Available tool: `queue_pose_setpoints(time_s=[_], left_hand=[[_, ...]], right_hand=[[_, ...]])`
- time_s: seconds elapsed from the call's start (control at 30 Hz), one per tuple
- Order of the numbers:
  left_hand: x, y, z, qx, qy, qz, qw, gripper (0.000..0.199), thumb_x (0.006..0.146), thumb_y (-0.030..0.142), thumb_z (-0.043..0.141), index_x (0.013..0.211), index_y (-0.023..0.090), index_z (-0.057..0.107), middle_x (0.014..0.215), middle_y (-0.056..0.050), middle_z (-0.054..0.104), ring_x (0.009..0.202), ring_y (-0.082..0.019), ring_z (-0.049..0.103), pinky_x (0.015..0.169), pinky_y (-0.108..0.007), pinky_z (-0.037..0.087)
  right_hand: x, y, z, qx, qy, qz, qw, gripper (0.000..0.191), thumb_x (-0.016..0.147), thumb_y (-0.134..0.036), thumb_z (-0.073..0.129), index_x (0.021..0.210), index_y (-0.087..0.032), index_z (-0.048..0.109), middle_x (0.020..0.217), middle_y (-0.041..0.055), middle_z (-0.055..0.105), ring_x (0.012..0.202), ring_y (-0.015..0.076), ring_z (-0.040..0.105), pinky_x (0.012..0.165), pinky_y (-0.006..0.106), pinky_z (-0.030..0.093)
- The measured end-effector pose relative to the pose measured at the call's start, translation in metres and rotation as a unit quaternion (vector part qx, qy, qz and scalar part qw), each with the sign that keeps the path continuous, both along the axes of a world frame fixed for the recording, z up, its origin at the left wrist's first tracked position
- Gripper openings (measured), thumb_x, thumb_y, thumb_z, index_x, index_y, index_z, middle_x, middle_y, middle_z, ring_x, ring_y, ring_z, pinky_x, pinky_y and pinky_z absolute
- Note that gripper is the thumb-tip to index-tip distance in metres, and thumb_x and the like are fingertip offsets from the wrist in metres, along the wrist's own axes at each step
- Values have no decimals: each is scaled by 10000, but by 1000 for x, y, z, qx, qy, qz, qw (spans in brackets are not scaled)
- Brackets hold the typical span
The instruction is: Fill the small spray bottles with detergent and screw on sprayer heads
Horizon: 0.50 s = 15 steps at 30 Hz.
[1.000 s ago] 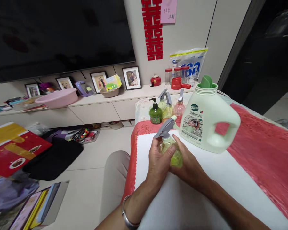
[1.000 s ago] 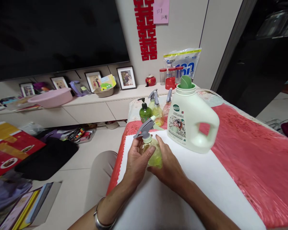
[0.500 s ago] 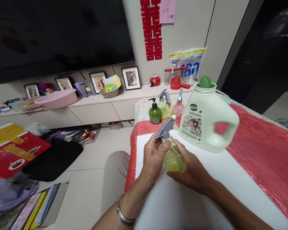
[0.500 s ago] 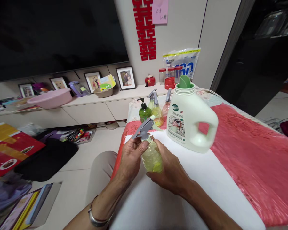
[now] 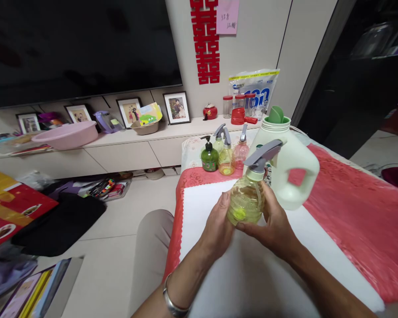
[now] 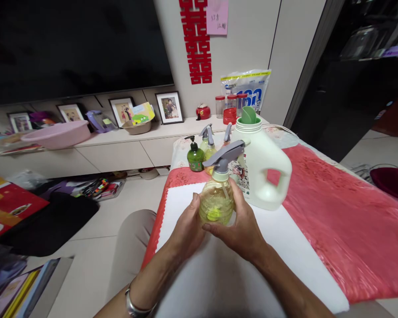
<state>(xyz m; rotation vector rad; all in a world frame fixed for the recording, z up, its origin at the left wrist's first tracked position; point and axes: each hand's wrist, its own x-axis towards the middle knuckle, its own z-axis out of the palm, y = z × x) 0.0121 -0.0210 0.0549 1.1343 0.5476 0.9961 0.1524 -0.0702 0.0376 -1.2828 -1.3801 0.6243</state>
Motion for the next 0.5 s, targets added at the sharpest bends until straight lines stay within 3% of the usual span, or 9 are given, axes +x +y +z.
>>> queue_pose_setpoints(time_s=[0.1,0.17,0.3,0.5], left_hand=[[4,0,-6,-122,-89,-150,977,595,987,609,377,1370,199,575,1231,-147,707,1167,-304,655,963,-473,530],[3,3,-11,-158,-137,-194,959,556,965,551,466,1386,199,559,1288,-150,679,1177,-320,645,958,-481,529],[0,7,-16,-181,-202,-214,938,555,909,382,595,1417,171,528,1372,-164,624,1208,-332,619,971,-465,507],[-5,5,-14,-149,-215,-199,945,643,827,353,743,1408,167,539,1397,-180,600,1213,-335,611,906,-388,513]], right_hand=[[6,-1,-2,29,24,4,999,1103,751,-495,863,1594,-239,199,1541,103,290,1436,280,319,1175,445,390],[10,-2,-2,36,37,21,998,1093,760,-480,867,1597,-250,204,1548,98,280,1443,283,308,1187,449,376],[19,-1,-2,31,72,77,994,1030,747,-451,888,1556,-225,291,1527,120,314,1422,305,340,1199,465,357],[19,2,5,42,87,111,989,817,806,-348,847,1474,-203,399,1520,123,321,1439,312,306,1226,494,307]])
